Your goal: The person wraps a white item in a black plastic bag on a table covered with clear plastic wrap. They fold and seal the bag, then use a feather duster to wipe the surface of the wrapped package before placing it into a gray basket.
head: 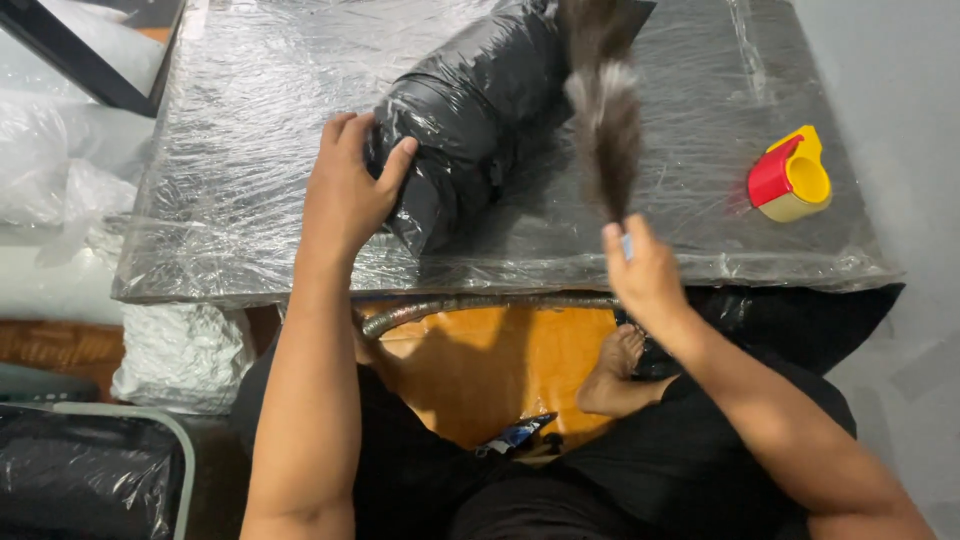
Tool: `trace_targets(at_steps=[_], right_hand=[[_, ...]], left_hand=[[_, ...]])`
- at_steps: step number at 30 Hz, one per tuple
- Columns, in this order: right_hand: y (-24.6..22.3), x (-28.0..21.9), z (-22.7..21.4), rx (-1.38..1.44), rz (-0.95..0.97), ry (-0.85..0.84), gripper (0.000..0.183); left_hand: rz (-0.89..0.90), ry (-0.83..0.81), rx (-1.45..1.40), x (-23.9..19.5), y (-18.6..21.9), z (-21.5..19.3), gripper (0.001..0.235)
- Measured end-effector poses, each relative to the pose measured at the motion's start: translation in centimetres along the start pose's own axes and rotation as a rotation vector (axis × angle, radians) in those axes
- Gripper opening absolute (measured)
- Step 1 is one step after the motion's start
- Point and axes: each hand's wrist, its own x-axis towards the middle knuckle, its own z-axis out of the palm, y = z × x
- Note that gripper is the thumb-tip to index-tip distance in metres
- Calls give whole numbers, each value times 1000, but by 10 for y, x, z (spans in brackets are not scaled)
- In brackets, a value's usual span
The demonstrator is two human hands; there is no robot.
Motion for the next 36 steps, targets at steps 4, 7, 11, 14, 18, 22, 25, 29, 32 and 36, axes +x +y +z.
trace_targets(at_steps=[4, 7, 11, 14, 18, 22, 25, 29, 32, 36], right_hand=[[-16, 2, 17, 95, -58, -136, 28], [-39, 32, 12, 181, 82, -127, 36], [-81, 76, 17, 580, 425, 38, 37], [-76, 97, 48, 583, 122, 183, 36], [-92, 107, 63, 452, 13, 230, 33], [-99, 111, 72, 417, -51, 264, 19], [-92, 113, 78, 440, -45, 272, 15], [-82, 119, 86, 540, 65, 262, 29], [-72, 125, 91, 642, 2, 208, 31], [-72, 124, 88, 549, -40, 225, 24]], left_hand=[[120, -32, -53, 4, 18, -5, 52], [232, -52, -30, 5, 32, -3, 46], [361, -70, 148, 8, 50, 5, 41], [472, 51, 245, 10, 37, 26, 33], [492, 107, 251, 8, 35, 35, 27], [526, 164, 234, 6, 35, 40, 27], [534, 180, 231, 5, 36, 41, 27], [548, 189, 214, 2, 40, 42, 25], [555, 206, 219, 3, 38, 47, 26], [547, 215, 253, 1, 42, 49, 26]])
